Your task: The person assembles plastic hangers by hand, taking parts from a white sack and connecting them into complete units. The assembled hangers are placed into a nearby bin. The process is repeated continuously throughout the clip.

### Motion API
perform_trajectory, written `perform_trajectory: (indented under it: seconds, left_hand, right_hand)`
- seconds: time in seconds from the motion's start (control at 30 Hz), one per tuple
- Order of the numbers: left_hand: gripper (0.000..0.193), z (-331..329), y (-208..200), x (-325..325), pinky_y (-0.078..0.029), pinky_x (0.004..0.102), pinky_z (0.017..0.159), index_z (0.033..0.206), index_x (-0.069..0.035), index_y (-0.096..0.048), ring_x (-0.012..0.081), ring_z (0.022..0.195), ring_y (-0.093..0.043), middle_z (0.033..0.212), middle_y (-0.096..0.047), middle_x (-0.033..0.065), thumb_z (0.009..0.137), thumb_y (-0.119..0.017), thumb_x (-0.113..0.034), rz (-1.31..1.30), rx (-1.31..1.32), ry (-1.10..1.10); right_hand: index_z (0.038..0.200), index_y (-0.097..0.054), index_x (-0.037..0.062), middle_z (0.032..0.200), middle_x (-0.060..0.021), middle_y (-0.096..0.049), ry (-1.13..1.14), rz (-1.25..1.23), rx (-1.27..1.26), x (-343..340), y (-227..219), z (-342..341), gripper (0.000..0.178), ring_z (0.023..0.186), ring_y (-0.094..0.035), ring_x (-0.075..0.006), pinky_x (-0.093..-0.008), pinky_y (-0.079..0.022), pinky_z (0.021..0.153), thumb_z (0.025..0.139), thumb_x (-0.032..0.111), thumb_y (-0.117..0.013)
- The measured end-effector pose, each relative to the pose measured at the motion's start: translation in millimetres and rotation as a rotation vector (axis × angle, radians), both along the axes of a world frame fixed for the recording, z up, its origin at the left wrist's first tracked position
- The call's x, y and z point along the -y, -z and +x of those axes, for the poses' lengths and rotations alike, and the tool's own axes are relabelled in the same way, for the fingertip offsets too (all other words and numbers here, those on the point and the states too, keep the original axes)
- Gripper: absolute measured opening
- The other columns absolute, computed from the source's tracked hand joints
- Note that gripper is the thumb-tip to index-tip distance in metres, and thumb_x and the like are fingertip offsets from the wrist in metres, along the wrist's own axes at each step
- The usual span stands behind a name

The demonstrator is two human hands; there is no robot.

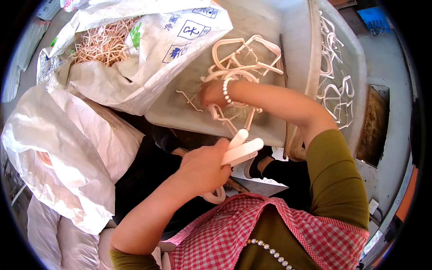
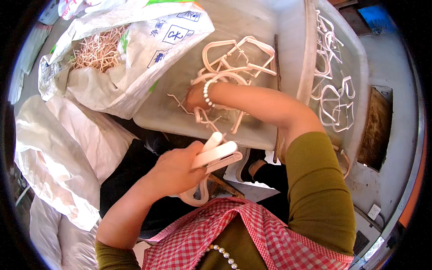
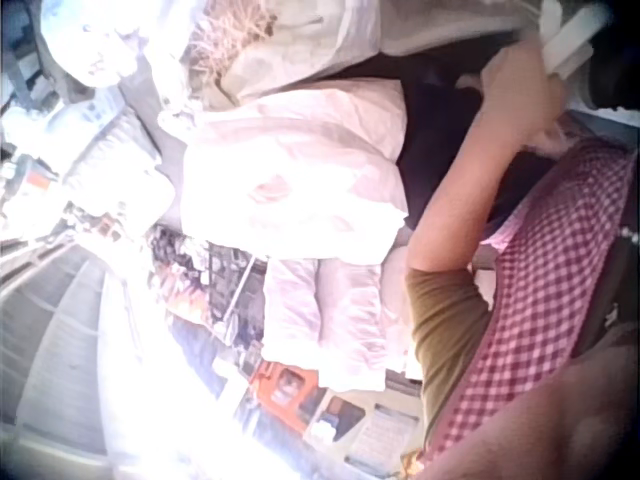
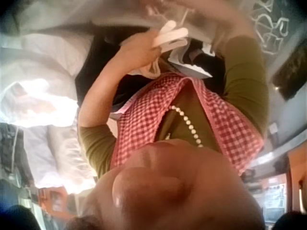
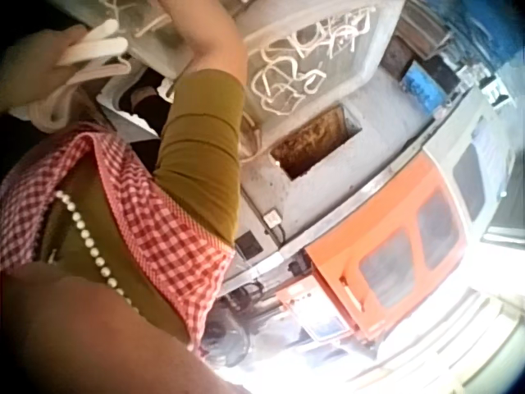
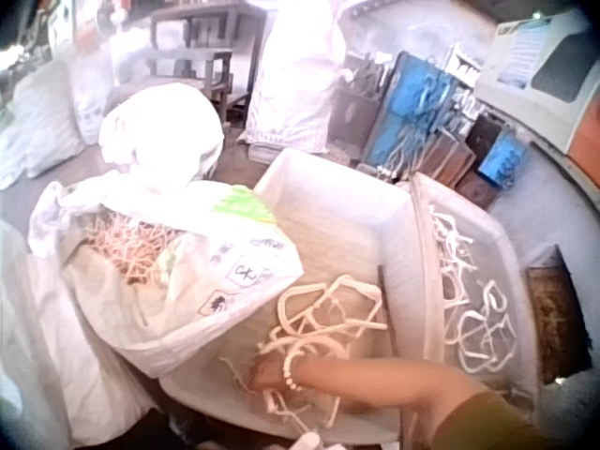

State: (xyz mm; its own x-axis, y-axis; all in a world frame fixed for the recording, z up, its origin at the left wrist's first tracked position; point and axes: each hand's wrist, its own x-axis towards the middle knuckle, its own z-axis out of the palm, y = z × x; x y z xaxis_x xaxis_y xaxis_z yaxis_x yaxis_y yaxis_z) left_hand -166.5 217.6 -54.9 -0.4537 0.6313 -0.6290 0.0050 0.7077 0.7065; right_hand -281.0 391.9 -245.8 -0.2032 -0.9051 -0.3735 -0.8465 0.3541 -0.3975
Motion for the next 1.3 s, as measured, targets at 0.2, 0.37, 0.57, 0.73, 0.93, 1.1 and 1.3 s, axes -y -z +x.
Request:
perform_trajectory:
  seconds: [0.2, 0.37, 0.57, 0.73, 0.93, 1.1, 1.3]
  left_hand:
    - [0.034, -28.7, -12.4, 34.7, -0.045, 0.0292, 0.06, 0.112, -0.002, -0.055, 0.0111, 0.066, -0.055, 0.073, -0.059, 0.0036, 0.082, -0.064, -0.016, 0.151, -0.022, -0.377]
    - [0.031, -49.4, -11.2, 52.0, -0.044, 0.0287, 0.065, 0.107, 0.002, -0.056, 0.0148, 0.069, -0.055, 0.077, -0.059, 0.0056, 0.084, -0.062, -0.017, 0.235, -0.246, -0.603]
    - [0.022, -58.1, -19.5, 43.3, -0.04, 0.0218, 0.061, 0.102, -0.002, -0.054, 0.0074, 0.066, -0.049, 0.074, -0.053, -0.0007, 0.084, -0.061, -0.012, 0.404, -0.013, -0.685]
    - [0.024, -55.4, -25.0, 37.9, -0.041, 0.0193, 0.058, 0.103, -0.002, -0.054, 0.0055, 0.064, -0.049, 0.073, -0.053, -0.0015, 0.084, -0.064, -0.013, 0.485, 0.13, -0.698]
    - [0.023, -57.2, -30.4, 37.0, -0.041, 0.0186, 0.056, 0.101, -0.004, -0.054, 0.0046, 0.061, -0.048, 0.073, -0.053, -0.0023, 0.084, -0.065, -0.015, 0.557, 0.175, -0.669]
    - [0.022, -60.8, -20.3, 48.6, -0.042, 0.021, 0.057, 0.1, -0.003, -0.056, 0.0068, 0.061, -0.05, 0.071, -0.053, -0.0016, 0.086, -0.064, -0.018, 0.459, -0.072, -0.651]
    - [0.022, -47.4, -22.2, 31.8, -0.047, 0.0298, 0.059, 0.097, -0.001, -0.054, 0.0128, 0.065, -0.057, 0.07, -0.056, 0.0038, 0.09, -0.057, -0.021, 0.27, -0.304, -0.641]
  right_hand:
    - [0.081, -0.062, 0.0076, 0.075, -0.0138, -0.063, 0.69, -0.014, -0.106, -113.4, -83.2, -30.5, 0.012, 0.074, -0.062, -0.0332, -0.0392, -0.049, 0.072, 0.073, 0.016, -0.067]
    - [0.107, -0.06, 0.0047, 0.086, -0.0047, -0.063, 1.114, -0.087, 0.353, -174.5, -168.1, 5.2, 0.043, 0.075, -0.058, -0.0125, -0.0288, -0.05, 0.07, 0.073, 0.024, -0.078]
    - [0.115, -0.052, 0.0026, 0.087, -0.0019, -0.053, 1.376, -0.593, 1.026, -174.7, -180.1, 75.3, 0.053, 0.074, -0.055, -0.0125, -0.0276, -0.051, 0.07, 0.072, 0.02, -0.078]
    - [0.114, -0.05, 0.004, 0.101, -0.0106, -0.061, 1.253, -1.092, 1.206, -145.9, -173.5, 114.0, 0.054, 0.097, -0.061, -0.0273, -0.0455, -0.047, 0.094, 0.072, 0.024, -0.078]
    - [0.11, -0.056, 0.0017, 0.096, -0.0142, -0.065, 1.109, -1.017, 1.242, -122.8, -181.3, 139.6, 0.043, 0.09, -0.065, -0.029, -0.042, -0.05, 0.087, 0.077, 0.021, -0.074]
    - [0.096, -0.063, 0.0015, 0.081, -0.0119, -0.066, 1.304, -0.713, 0.802, -90.8, -215.3, 152.5, 0.026, 0.077, -0.065, -0.0243, -0.0367, -0.052, 0.074, 0.084, 0.024, -0.065]
    - [0.096, -0.067, 0.0027, 0.087, -0.0199, -0.067, 1.48, 0.477, -0.597, -197.1, -166.3, 87.2, 0.032, 0.081, -0.066, -0.0317, -0.0418, -0.052, 0.072, 0.084, 0.031, -0.058]
